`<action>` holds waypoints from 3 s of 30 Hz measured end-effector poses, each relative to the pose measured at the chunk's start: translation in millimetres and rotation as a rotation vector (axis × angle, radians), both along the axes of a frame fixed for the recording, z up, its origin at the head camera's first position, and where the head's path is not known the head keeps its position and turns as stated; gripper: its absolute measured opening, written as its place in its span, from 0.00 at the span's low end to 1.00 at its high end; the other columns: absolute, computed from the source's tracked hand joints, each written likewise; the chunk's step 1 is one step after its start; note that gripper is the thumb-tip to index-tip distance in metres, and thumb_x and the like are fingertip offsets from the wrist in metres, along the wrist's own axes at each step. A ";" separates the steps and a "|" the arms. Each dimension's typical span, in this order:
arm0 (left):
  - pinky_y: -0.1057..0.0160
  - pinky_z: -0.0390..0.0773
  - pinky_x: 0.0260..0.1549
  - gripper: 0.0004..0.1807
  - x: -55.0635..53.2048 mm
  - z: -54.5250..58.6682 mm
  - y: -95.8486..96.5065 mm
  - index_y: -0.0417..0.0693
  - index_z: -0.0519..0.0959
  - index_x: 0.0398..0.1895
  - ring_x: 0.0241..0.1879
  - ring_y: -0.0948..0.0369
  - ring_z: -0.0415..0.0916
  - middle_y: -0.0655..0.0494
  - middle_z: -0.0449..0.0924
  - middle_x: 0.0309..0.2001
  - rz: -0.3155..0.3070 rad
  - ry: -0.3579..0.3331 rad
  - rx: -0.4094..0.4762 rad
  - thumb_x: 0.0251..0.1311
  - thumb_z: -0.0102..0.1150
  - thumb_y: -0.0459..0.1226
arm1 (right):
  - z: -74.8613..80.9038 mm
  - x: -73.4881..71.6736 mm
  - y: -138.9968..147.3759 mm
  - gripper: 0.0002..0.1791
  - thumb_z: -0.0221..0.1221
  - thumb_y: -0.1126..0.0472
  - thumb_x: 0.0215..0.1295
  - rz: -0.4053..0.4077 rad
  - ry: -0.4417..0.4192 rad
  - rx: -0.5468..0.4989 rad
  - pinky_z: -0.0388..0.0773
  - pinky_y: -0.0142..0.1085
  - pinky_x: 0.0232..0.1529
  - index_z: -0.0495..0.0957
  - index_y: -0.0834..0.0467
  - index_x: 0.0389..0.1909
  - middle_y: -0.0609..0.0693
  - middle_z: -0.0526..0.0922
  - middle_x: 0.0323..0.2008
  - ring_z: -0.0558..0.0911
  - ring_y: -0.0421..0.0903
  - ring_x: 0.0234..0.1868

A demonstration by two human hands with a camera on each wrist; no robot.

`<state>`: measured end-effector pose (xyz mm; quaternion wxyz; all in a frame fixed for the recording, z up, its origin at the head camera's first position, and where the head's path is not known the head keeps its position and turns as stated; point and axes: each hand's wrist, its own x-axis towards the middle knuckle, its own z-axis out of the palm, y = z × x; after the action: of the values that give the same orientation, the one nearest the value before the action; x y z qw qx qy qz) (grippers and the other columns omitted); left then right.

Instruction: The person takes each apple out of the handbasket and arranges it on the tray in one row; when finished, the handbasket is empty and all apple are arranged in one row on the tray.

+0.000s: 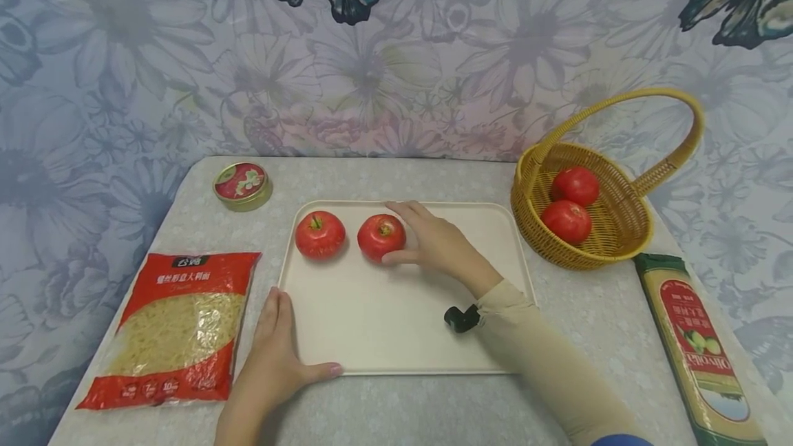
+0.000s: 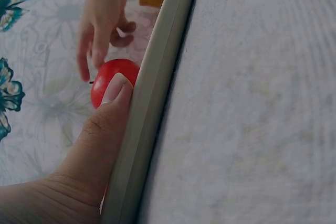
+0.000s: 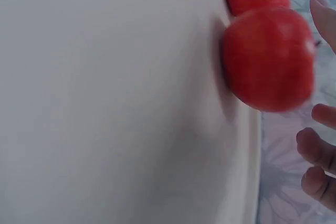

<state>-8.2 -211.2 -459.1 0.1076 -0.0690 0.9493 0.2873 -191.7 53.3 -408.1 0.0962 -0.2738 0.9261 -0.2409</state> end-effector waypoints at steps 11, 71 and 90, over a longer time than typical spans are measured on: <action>0.35 0.50 0.72 0.89 -0.3 2.8 1.3 0.33 0.33 0.78 0.78 0.37 0.32 0.33 0.26 0.79 -0.006 -0.003 -0.004 0.22 0.73 0.74 | 42.3 15.5 89.0 0.41 0.64 0.36 0.60 -0.127 0.182 -0.111 0.78 0.40 0.41 0.65 0.46 0.72 0.50 0.77 0.61 0.78 0.50 0.44; 0.35 0.52 0.71 0.89 -1.2 0.1 4.1 0.32 0.36 0.78 0.77 0.35 0.35 0.32 0.29 0.79 0.002 -0.015 -0.026 0.21 0.73 0.75 | 26.6 -24.4 248.8 0.46 0.71 0.54 0.56 -0.273 -0.017 0.359 0.69 0.74 0.54 0.57 0.46 0.74 0.65 0.59 0.68 0.73 0.74 0.58; 0.34 0.52 0.70 0.89 -0.3 -0.3 2.8 0.32 0.35 0.78 0.78 0.36 0.34 0.33 0.28 0.79 0.006 -0.018 -0.026 0.21 0.72 0.75 | 48.3 5.5 244.2 0.62 0.74 0.37 0.45 -0.559 0.160 -0.080 0.70 0.74 0.53 0.51 0.62 0.73 0.68 0.63 0.66 0.68 0.69 0.61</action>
<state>-8.6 -208.4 -459.3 0.1144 -0.0759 0.9517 0.2748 -186.2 297.4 -359.7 -0.0582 -0.0298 0.9601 -0.2720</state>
